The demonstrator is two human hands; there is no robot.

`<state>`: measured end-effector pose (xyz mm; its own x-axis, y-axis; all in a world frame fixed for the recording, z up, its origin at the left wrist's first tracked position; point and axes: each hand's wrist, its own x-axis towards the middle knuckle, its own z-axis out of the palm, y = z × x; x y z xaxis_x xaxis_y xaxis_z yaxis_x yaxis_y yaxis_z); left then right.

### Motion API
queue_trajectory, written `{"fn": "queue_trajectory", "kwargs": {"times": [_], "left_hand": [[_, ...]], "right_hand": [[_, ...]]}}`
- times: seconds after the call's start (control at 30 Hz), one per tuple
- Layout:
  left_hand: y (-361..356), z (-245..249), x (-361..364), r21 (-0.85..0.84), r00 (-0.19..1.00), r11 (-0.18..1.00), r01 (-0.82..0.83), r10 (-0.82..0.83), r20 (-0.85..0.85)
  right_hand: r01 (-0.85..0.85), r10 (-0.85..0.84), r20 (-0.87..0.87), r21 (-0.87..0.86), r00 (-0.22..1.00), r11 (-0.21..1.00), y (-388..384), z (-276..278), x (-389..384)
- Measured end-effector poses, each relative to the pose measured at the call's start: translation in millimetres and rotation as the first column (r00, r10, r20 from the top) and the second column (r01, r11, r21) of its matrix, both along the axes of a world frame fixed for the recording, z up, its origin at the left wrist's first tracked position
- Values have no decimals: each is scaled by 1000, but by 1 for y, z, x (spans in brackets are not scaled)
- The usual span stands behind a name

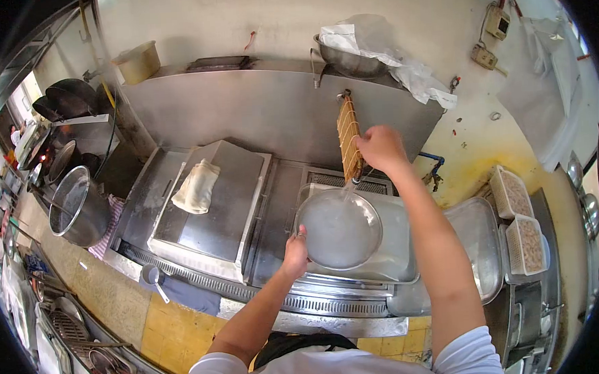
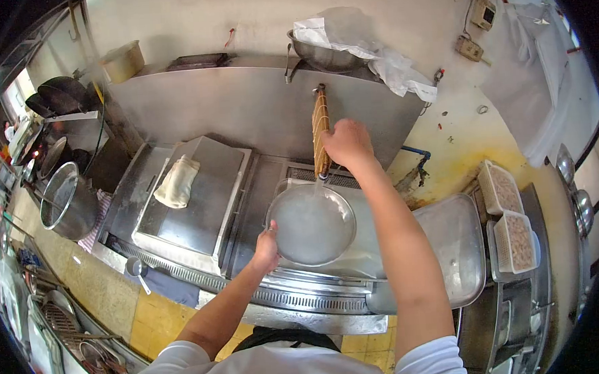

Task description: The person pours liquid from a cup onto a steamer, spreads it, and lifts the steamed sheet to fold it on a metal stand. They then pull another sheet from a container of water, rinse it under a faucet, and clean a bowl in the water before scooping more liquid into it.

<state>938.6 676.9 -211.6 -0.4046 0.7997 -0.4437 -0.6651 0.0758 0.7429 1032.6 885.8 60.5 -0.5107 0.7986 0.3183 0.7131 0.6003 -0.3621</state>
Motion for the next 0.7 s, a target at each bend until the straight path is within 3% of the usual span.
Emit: {"fn": "queue_trajectory", "kwargs": {"times": [0.17,0.37,0.6,0.7], "left_hand": [[7,-9,0,-63,999,998,-1,-2,-42],[25,-4,22,-74,999,997,-22,18,-51],[53,8,45,-73,1000,997,-25,26,7],[63,-15,47,-52,999,998,31,-31,-6]], "right_hand": [[33,-24,135,-68,991,997,-10,15,-10],[79,-71,255,-21,964,997,2,14,8],[90,-138,362,146,922,985,31,18,45],[90,-184,356,263,916,960,66,4,64]]}}
